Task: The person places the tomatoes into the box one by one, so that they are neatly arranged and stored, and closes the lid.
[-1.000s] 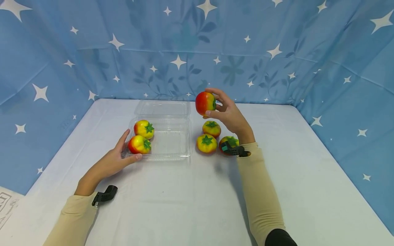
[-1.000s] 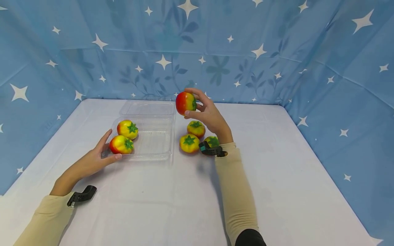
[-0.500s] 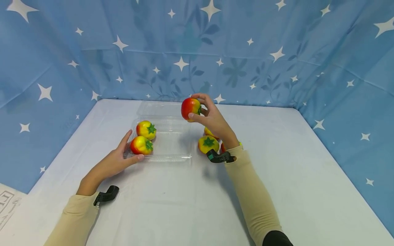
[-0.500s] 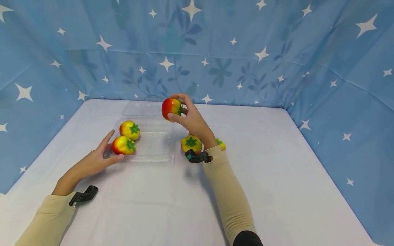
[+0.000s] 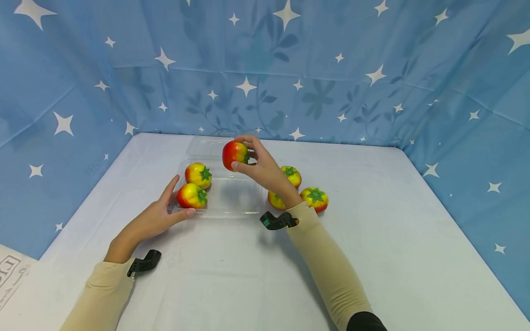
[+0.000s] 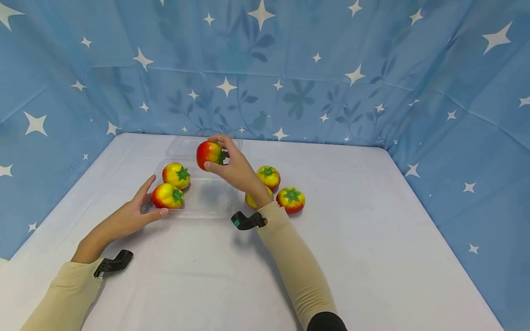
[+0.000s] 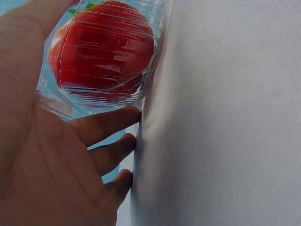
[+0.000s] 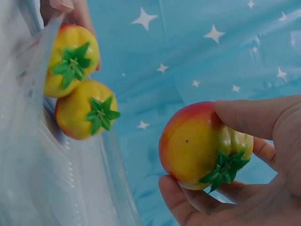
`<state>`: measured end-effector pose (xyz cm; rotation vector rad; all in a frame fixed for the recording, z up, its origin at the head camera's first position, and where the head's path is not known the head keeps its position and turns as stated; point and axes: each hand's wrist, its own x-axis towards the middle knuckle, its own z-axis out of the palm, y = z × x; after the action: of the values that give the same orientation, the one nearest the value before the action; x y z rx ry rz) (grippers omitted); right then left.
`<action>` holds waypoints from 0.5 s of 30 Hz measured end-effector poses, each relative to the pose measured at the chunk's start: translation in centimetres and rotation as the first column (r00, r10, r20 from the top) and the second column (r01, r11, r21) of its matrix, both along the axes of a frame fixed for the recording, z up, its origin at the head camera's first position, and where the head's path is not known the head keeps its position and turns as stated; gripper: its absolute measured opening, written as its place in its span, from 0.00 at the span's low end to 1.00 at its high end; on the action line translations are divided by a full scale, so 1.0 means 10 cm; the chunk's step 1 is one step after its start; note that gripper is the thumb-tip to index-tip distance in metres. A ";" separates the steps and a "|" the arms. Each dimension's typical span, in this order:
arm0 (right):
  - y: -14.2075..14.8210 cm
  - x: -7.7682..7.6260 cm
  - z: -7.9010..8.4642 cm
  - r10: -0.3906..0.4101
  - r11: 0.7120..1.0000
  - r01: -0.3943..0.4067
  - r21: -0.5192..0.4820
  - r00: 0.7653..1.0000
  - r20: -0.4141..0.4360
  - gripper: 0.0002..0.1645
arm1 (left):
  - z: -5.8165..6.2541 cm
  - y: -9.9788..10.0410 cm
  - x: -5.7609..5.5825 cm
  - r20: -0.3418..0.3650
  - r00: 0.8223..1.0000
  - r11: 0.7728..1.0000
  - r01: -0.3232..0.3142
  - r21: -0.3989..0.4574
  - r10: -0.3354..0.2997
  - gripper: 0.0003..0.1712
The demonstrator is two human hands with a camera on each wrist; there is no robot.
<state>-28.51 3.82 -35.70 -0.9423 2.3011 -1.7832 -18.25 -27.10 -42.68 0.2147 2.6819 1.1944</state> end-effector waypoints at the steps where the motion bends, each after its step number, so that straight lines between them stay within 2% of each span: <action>1: -0.02 0.01 -0.01 0.005 1.000 -0.005 0.005 1.000 0.007 0.35 | 0.00 0.00 0.00 -0.003 1.000 1.000 0.000 0.001 0.000 0.67; 8: -0.17 0.04 -0.05 0.009 0.997 -0.011 0.071 1.000 0.022 0.37 | 0.00 0.00 0.01 -0.002 1.000 1.000 -0.007 -0.002 0.007 0.67; 15: -0.29 0.05 -0.10 -0.027 0.986 0.017 0.169 0.998 0.054 0.39 | 0.01 0.00 0.01 0.002 1.000 1.000 -0.005 0.013 0.005 0.67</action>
<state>-28.02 0.92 -36.72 -0.8316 2.3900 -1.5709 -18.16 -27.06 -42.62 0.2085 2.6752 1.2133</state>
